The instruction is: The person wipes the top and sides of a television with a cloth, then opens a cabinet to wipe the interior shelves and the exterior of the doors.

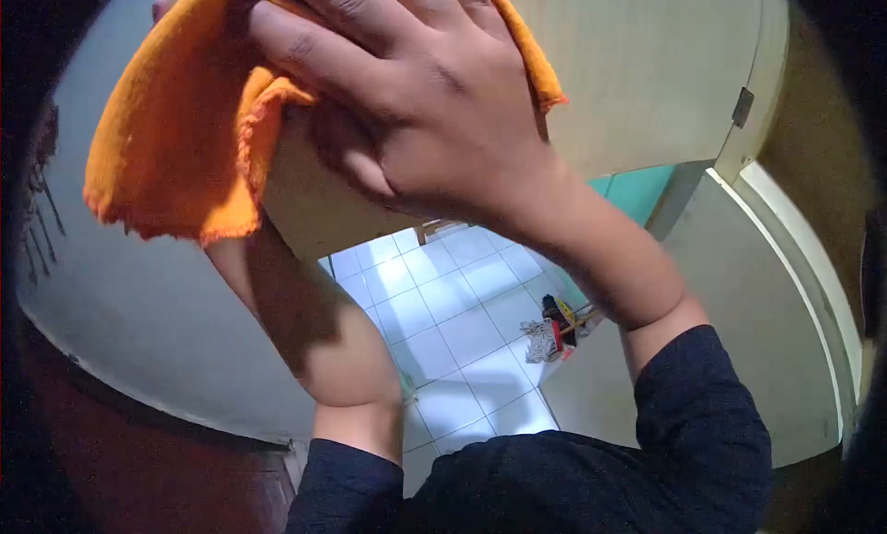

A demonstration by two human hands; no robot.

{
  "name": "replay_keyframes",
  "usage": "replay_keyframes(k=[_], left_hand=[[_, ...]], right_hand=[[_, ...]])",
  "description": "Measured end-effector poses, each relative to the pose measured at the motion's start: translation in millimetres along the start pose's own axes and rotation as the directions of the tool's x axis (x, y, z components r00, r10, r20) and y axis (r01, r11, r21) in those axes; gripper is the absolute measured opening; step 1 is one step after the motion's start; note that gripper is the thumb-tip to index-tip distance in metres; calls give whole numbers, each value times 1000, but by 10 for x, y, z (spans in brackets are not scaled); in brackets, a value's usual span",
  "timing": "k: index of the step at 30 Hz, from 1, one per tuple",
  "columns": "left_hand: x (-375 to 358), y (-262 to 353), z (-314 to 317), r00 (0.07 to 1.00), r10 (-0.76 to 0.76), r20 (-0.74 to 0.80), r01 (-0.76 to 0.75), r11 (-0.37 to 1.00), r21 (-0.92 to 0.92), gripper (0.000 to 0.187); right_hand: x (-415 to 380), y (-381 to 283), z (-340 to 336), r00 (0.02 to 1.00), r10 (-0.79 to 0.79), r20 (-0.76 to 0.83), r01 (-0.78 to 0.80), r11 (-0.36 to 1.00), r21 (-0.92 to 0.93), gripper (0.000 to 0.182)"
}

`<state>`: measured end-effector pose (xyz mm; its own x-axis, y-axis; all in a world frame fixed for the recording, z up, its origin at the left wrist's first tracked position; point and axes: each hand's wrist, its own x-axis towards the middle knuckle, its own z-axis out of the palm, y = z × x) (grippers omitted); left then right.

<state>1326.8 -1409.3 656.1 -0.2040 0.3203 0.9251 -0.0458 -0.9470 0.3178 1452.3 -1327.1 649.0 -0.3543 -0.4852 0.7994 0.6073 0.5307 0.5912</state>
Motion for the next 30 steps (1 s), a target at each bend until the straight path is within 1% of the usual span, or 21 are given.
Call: replay_keyframes(k=[1, 3, 5, 6, 7, 9, 11, 12, 13, 15, 16, 19, 22, 25, 27, 28, 29, 30], left_hand=[[-34, -1, 42, 998, 32, -56, -27, 995, 98, 46], [-94, -65, 114, 988, 73, -133, -44, 976, 211, 46], [-82, -72, 109, 988, 57, -143, -26, 977, 211, 46], [-21, -47, 25, 994, 16, -112, 0, 991, 137, 46], [76, -23, -120, 997, -55, -49, 56, 998, 12, 46], [196, 53, -332, 980, -179, 92, 194, 959, -205, 46], [254, 98, -501, 949, -251, 192, 300, 905, -301, 46], [272, 103, -469, 934, -273, 229, 339, 881, -330, 46], [249, 98, -428, 906, -253, 339, 382, 835, -397, 47], [285, 121, -503, 920, -180, 347, 288, 913, -288, 43], [274, 94, -480, 895, -171, 411, 343, 854, -391, 41], [235, 79, -377, 889, -91, 450, 257, 911, -324, 39], [269, 122, -542, 932, -107, 347, 201, 947, -249, 37], [246, 149, -436, 934, -151, 324, 249, 925, -286, 37], [191, 173, -336, 949, -165, 267, 226, 950, -214, 36], [177, 152, -286, 950, -162, 265, 222, 952, -212, 36], [157, 129, -239, 988, -88, 131, 96, 994, -60, 37], [140, 117, -208, 1000, 10, 8, -10, 994, 109, 37]], right_hand=[[43, 7, 19, 1000, -12, 10, 12, 1000, -19, 58], [-7, 70, 32, 999, -38, 15, 37, 998, 47, 57], [-71, 144, 24, 998, -57, 9, 56, 993, 104, 56], [-99, 254, 29, 999, -31, -15, 33, 987, 155, 55], [-119, 359, 26, 999, 2, -39, 6, 976, 219, 54], [-148, 570, 58, 993, 84, -78, -50, 931, 361, 53], [-216, 786, 85, 981, 168, -92, -108, 882, 458, 52], [-276, 909, 102, 974, 206, -96, -134, 860, 492, 51], [-340, 1023, 111, 965, 245, -96, -163, 844, 511, 50], [-502, 1300, 152, 947, 309, -91, -219, 824, 523, 49], [-596, 1437, 180, 936, 342, -84, -252, 818, 518, 49], [-869, 1843, 285, 893, 444, -68, -351, 784, 512, 47], [-1139, 2225, 394, 831, 554, -45, -457, 727, 513, 46], [-1405, 2586, 488, 748, 663, -15, -556, 640, 530, 45], [-1561, 2799, 538, 687, 726, 2, -606, 572, 553, 44], [-1629, 2894, 563, 653, 757, 13, -629, 533, 566, 43], [-1680, 2962, 571, 620, 784, 22, -646, 495, 581, 43], [-1727, 3009, 594, 593, 805, 34, -658, 460, 597, 43]])
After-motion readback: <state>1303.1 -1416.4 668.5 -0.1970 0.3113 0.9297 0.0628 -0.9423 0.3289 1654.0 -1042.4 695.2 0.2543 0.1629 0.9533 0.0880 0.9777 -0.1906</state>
